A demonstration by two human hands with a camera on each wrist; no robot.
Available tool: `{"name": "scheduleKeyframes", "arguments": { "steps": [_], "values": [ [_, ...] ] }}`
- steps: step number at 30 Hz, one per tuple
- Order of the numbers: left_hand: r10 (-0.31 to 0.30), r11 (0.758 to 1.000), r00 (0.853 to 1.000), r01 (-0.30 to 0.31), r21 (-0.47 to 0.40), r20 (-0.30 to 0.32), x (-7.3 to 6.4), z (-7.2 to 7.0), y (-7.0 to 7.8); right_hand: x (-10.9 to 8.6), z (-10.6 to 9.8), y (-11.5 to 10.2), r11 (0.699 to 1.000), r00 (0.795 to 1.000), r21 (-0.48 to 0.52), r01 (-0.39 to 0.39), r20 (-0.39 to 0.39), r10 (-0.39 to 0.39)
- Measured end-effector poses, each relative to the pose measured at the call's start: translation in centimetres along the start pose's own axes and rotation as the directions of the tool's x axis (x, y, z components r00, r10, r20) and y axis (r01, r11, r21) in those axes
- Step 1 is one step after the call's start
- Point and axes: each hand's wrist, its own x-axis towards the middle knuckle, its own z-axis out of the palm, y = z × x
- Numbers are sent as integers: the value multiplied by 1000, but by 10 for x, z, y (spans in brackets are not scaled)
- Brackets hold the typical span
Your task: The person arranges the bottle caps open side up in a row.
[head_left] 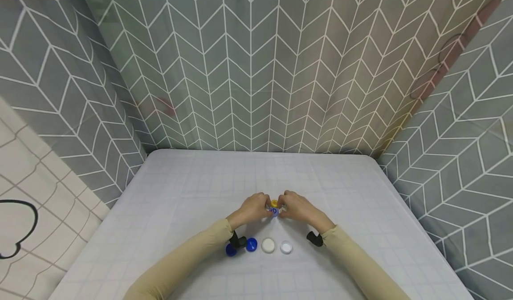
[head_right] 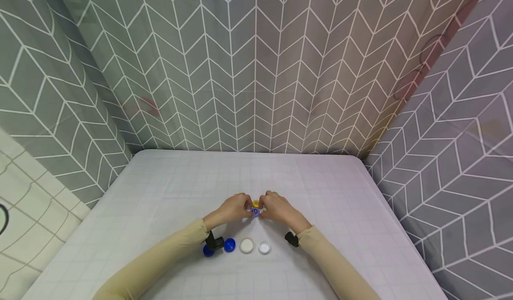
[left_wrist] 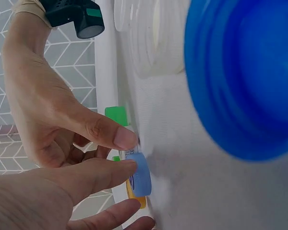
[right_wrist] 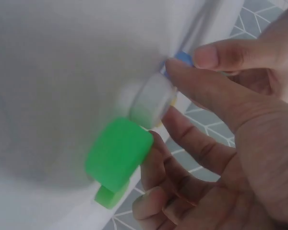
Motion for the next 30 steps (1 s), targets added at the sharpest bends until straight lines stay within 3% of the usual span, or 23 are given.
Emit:
{"name": "scheduleKeyframes", "arguments": {
  "steps": [3,11,21,30],
  "values": [
    [9,1000,1000,-9,7,3,-1,1,-1,1,2,-1,1000,1000,6,-4,5,4],
    [39,999,999,-39,33,-3,1,5,-4,3,8,-4,996,996,14,84,-24,-84],
    [50,998,999,-50,32,-8,-1,3,-3,2,7,-2,994,993,3,111,-34,-110],
    [51,995,999,-51,-83,2,-3,-2,-3,2,5,0,990,989,-10,139,-47,-139]
  ]
}}
